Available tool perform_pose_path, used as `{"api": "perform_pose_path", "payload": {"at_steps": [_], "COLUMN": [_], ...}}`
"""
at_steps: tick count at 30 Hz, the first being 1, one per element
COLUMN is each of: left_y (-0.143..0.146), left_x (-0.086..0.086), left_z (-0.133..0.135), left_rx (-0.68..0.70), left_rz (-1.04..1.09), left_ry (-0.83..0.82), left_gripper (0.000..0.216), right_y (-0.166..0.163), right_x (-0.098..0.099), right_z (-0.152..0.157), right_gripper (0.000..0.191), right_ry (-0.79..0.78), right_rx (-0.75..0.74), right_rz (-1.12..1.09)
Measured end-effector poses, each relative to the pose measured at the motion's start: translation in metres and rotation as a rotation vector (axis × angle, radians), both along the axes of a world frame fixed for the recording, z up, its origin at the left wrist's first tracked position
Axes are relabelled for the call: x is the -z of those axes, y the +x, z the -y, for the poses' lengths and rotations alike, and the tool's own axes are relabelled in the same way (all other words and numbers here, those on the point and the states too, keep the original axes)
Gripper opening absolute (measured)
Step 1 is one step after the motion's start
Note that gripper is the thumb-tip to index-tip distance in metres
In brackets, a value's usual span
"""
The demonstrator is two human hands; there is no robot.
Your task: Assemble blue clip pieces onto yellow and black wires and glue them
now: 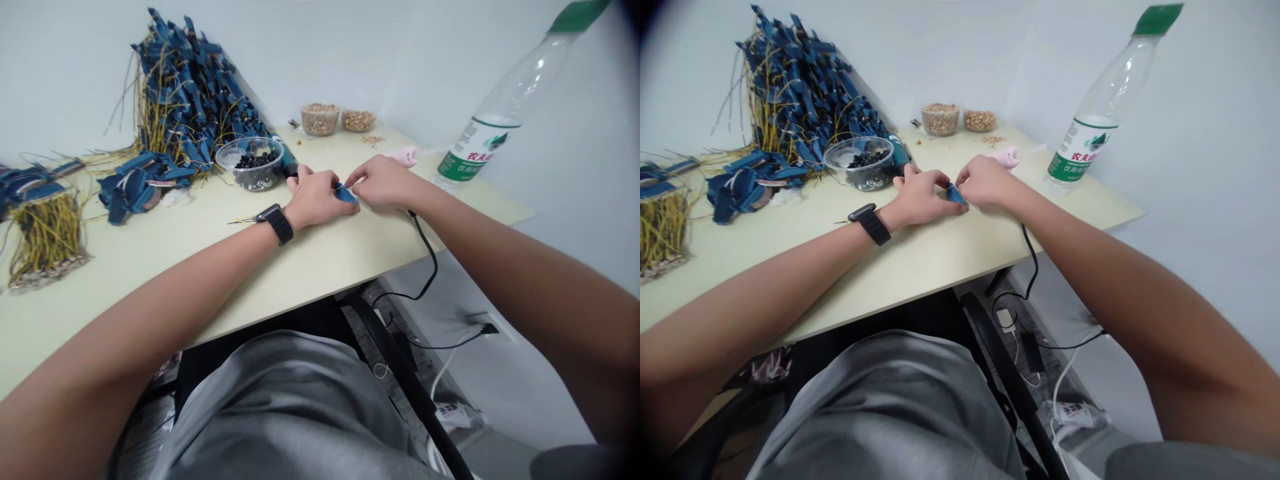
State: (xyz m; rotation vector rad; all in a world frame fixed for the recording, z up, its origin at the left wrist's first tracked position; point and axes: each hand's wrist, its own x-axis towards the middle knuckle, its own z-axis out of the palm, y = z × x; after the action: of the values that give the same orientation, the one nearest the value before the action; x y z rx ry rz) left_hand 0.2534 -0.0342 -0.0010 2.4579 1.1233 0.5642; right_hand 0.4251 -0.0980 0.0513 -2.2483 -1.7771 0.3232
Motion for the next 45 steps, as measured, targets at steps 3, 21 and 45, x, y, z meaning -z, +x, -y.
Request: {"api": "perform_pose_path", "payload": {"at_steps": [3, 21, 45], "left_y": [0.000, -0.001, 0.002], "left_x": [-0.001, 0.003, 0.005], "left_z": [-0.001, -0.002, -0.005], "left_rx": [0.005, 0.017, 0.012], "left_rz": [-0.015, 0.000, 0.008], "left_ry": [-0.008, 0.005, 0.016], "left_gripper": [0.068, 0.071, 0.071], "right_y": [-0.003, 0.021, 0.022], "right_x": [-0.002, -0.001, 0.002], "right_z": [0.002, 0.024, 0.024], "right_gripper": [0.046, 0.023, 0.021], "right_ry": [-0.013, -0.002, -0.030], "right_rx": [0.000, -0.095, -0.067], "right_rz": [-0.009, -0.020, -0.006]}}
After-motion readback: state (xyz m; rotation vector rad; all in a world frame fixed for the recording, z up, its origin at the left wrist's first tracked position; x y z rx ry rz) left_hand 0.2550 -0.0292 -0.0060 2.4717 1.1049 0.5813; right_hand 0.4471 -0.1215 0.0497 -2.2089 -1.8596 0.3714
